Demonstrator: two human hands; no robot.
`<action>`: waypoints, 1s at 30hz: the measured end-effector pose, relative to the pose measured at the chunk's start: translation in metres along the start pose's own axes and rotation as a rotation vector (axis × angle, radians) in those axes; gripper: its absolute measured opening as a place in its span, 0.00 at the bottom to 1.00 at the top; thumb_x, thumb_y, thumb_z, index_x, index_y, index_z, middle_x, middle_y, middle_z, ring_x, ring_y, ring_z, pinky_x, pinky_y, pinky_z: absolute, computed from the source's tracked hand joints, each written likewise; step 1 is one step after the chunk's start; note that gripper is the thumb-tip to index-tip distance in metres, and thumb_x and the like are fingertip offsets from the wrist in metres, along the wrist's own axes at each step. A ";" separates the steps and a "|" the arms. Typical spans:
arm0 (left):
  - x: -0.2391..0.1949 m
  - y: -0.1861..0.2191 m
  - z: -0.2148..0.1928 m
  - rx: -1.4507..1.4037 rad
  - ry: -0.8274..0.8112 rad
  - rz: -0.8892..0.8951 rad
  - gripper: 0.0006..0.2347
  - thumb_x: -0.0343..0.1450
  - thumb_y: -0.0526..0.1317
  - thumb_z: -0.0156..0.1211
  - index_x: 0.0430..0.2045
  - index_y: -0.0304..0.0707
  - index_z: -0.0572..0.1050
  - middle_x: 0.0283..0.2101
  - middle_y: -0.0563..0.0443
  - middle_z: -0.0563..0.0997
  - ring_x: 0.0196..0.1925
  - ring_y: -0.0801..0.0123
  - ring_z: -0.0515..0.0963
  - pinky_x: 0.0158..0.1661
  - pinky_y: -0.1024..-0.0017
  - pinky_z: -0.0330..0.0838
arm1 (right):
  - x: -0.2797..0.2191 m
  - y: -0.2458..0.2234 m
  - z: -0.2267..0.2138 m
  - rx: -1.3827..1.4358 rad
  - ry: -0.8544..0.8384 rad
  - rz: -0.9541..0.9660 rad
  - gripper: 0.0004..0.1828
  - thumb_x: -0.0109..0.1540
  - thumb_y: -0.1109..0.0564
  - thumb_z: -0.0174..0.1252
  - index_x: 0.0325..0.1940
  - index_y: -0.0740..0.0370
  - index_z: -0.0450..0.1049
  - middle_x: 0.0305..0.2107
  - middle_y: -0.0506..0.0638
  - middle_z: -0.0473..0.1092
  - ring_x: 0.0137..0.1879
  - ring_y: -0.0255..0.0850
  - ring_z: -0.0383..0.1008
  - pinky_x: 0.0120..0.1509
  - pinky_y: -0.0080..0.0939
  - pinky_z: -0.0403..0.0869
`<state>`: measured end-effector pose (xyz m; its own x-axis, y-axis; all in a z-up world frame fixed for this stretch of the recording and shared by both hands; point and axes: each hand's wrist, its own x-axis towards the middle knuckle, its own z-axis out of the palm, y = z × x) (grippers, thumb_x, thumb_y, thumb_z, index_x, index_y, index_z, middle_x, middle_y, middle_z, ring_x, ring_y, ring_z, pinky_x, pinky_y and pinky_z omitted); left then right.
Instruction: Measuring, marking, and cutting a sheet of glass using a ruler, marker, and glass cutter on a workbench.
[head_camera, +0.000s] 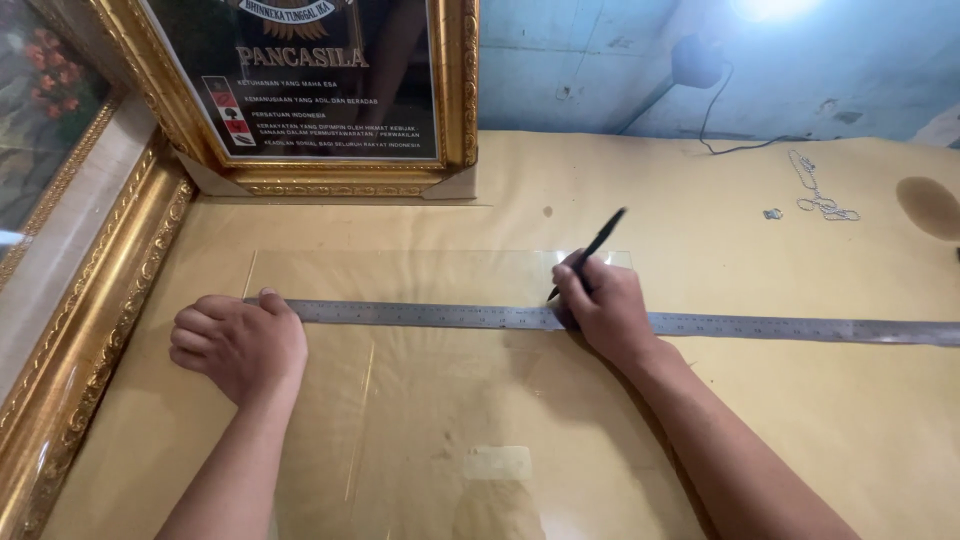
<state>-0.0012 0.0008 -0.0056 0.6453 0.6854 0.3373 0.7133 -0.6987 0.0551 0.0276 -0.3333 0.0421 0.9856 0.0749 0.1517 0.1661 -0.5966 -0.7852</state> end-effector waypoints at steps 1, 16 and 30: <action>0.000 -0.001 -0.002 -0.004 0.000 0.005 0.22 0.69 0.50 0.40 0.40 0.23 0.63 0.44 0.33 0.64 0.45 0.46 0.60 0.48 0.56 0.50 | -0.006 -0.002 -0.010 -0.002 0.005 0.002 0.11 0.58 0.52 0.47 0.25 0.60 0.68 0.14 0.46 0.71 0.23 0.33 0.72 0.30 0.33 0.68; 0.002 0.001 -0.003 -0.045 0.010 0.005 0.24 0.69 0.48 0.41 0.42 0.14 0.62 0.44 0.30 0.63 0.43 0.44 0.58 0.44 0.54 0.49 | -0.082 0.047 -0.089 -0.122 0.254 0.170 0.08 0.58 0.54 0.50 0.30 0.60 0.71 0.19 0.45 0.72 0.26 0.32 0.71 0.35 0.29 0.67; 0.003 0.003 -0.007 -0.072 -0.015 -0.005 0.24 0.69 0.47 0.40 0.42 0.14 0.61 0.44 0.30 0.62 0.44 0.43 0.58 0.45 0.53 0.48 | -0.057 0.013 -0.091 0.113 0.289 0.107 0.10 0.58 0.58 0.49 0.23 0.64 0.69 0.15 0.49 0.69 0.21 0.32 0.65 0.27 0.28 0.64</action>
<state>0.0008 -0.0003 0.0021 0.6461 0.6914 0.3232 0.6954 -0.7078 0.1239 -0.0296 -0.4183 0.0778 0.9504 -0.2230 0.2167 0.0810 -0.4954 -0.8649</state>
